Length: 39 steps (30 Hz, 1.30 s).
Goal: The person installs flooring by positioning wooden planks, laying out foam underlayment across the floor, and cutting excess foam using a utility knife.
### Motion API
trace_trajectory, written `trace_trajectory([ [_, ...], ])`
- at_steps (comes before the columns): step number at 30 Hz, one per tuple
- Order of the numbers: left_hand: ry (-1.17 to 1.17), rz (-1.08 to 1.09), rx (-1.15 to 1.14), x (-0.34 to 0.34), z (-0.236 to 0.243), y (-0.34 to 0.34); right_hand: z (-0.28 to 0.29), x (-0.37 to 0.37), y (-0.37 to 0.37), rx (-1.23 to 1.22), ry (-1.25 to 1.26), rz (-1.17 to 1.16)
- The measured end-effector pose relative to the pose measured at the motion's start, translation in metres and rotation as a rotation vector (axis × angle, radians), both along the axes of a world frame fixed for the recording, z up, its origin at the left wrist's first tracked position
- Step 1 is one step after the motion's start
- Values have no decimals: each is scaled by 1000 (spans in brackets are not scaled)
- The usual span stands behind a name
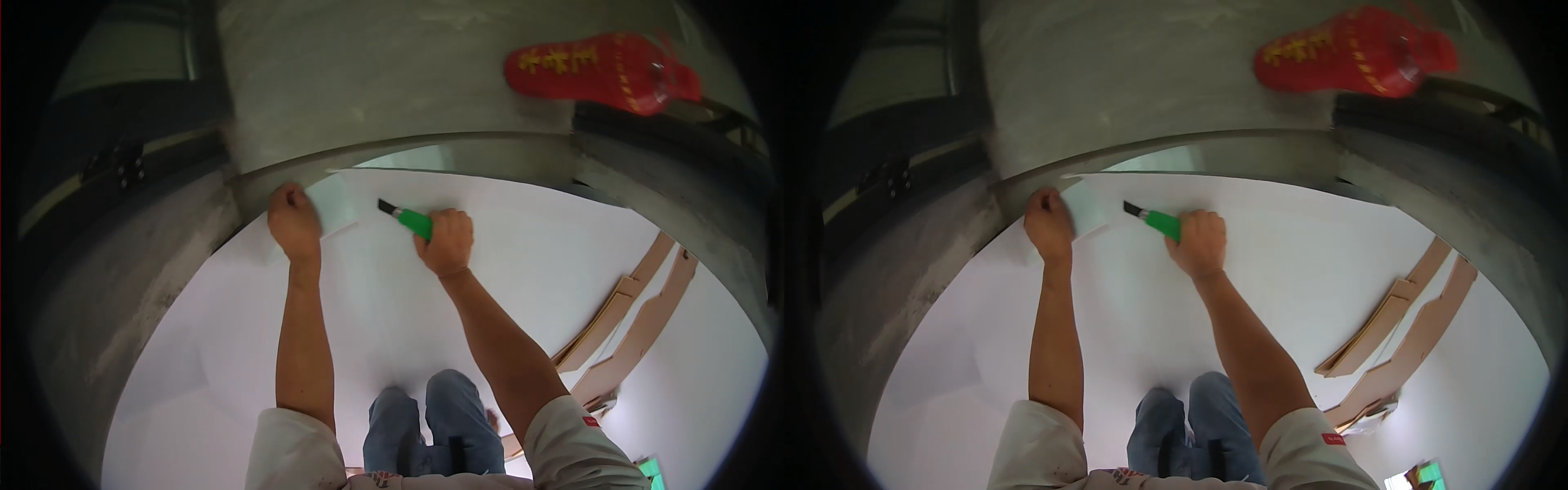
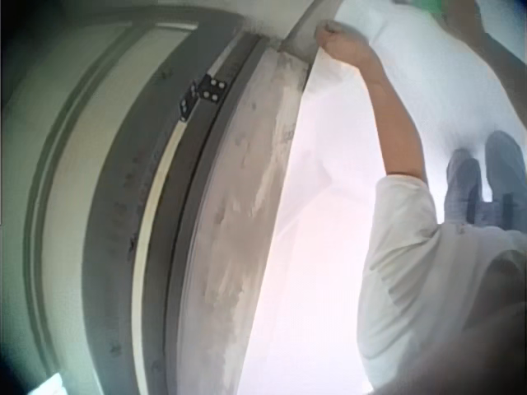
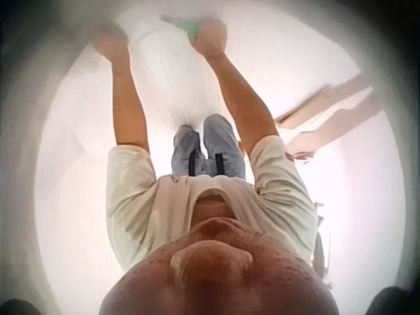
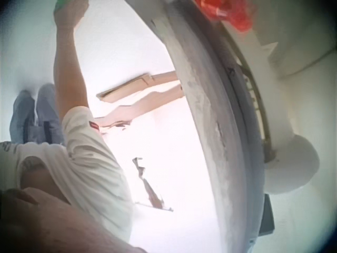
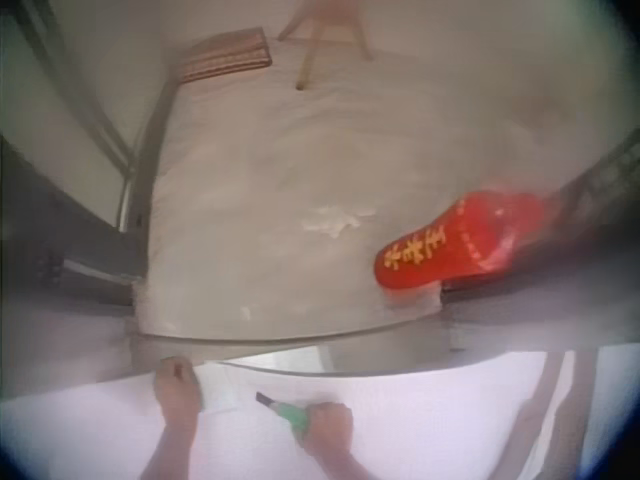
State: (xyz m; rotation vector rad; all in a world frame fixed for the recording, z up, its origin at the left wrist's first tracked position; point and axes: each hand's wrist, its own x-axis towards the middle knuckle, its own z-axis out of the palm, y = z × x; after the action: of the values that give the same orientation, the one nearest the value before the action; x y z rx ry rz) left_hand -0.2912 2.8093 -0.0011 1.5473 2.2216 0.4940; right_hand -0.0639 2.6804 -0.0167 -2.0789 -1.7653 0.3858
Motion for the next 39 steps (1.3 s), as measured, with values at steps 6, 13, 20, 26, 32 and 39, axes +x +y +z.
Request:
trace_trajectory([
  [6,111,-64,-54,13,1,-2,6,8,2,31,24,-18],
  [13,288,-466,40,27,26,-6,-4,9,-4,-46,9,54],
  [20,187,-607,-179,29,55,-15,-5,7,-2,6,20,56],
  [26,312,-877,-29,52,60,-19,-4,9,-2,71,13,47],
  [32,284,-832,55,69,28,-47,-2,5,-2,157,33,60],
  [39,187,-661,260,86,44,-102,-6,7,-17,277,235,46],
])
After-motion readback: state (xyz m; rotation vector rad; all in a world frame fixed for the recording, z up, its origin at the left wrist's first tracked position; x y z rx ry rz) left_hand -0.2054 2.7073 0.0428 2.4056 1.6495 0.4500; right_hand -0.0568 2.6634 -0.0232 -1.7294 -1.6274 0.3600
